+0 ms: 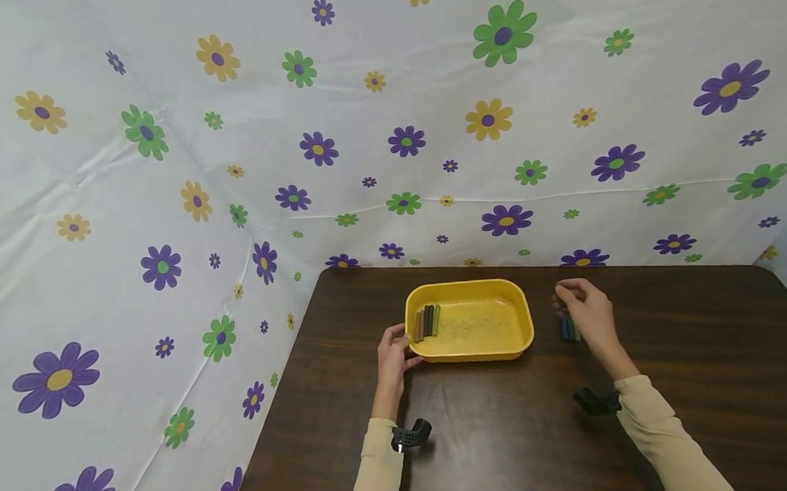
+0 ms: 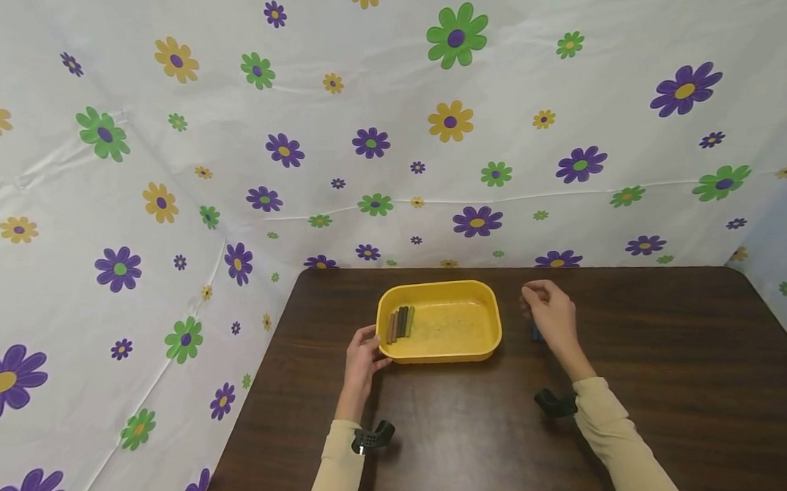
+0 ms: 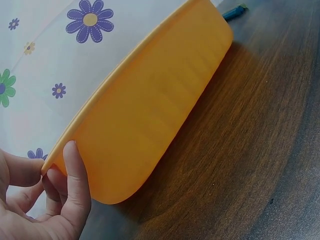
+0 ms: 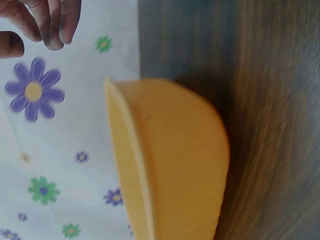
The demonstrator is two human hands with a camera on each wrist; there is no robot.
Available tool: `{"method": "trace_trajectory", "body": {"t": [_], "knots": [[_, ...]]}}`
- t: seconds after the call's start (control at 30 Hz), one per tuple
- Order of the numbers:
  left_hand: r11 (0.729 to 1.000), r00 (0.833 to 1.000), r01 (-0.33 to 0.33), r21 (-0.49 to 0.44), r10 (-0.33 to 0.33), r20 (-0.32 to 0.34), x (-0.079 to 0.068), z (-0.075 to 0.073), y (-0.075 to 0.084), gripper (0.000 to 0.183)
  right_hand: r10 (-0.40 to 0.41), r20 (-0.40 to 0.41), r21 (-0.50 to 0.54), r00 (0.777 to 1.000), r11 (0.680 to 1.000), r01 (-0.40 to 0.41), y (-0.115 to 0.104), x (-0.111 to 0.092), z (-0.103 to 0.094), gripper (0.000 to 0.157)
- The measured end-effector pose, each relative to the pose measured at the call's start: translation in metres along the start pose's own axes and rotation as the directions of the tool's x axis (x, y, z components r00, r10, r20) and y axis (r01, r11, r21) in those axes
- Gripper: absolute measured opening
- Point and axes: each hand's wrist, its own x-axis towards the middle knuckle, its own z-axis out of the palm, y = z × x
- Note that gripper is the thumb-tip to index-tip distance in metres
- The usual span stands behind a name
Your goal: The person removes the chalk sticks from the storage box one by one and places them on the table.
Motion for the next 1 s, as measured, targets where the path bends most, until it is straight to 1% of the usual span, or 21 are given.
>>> {"method": "trace_trajectory", "body": {"t": [0.1, 0.2, 0.33, 0.47, 0.7, 1.0], "knots": [[1.0, 1.0, 0.001, -0.005, -0.001, 0.003, 0.0, 0.0, 0.0, 0.037, 0.0, 0.026, 0.047, 1.0, 0.999, -0.001, -0.011, -0.002, 0.004, 0.044], [1.0, 1.0, 0.002, -0.005, -0.002, 0.005, 0.0, -0.001, 0.001, 0.037, 0.011, 0.036, 0.078, 0.999, 0.997, -0.014, -0.019, -0.003, 0.008, 0.042], [1.0, 1.0, -0.002, 0.004, 0.002, 0.005, 0.0, -0.001, 0.001, 0.037, 0.022, 0.04, 0.097, 0.999, 0.995, -0.026, -0.027, -0.004, 0.014, 0.041], [1.0, 1.0, -0.005, 0.014, 0.005, 0.008, 0.0, -0.001, 0.0, 0.038, 0.028, 0.06, 0.121, 0.998, 0.992, -0.035, -0.03, -0.004, 0.021, 0.041], [1.0, 1.0, 0.0, -0.001, 0.0, 0.013, 0.0, -0.001, 0.0, 0.038, 0.04, 0.104, 0.153, 0.994, 0.987, -0.056, -0.037, -0.005, 0.036, 0.041], [1.0, 1.0, 0.007, -0.01, -0.007, 0.004, 0.002, -0.001, 0.0, 0.035, 0.039, 0.153, 0.204, 0.988, 0.976, -0.07, -0.039, -0.003, 0.06, 0.041]]}}
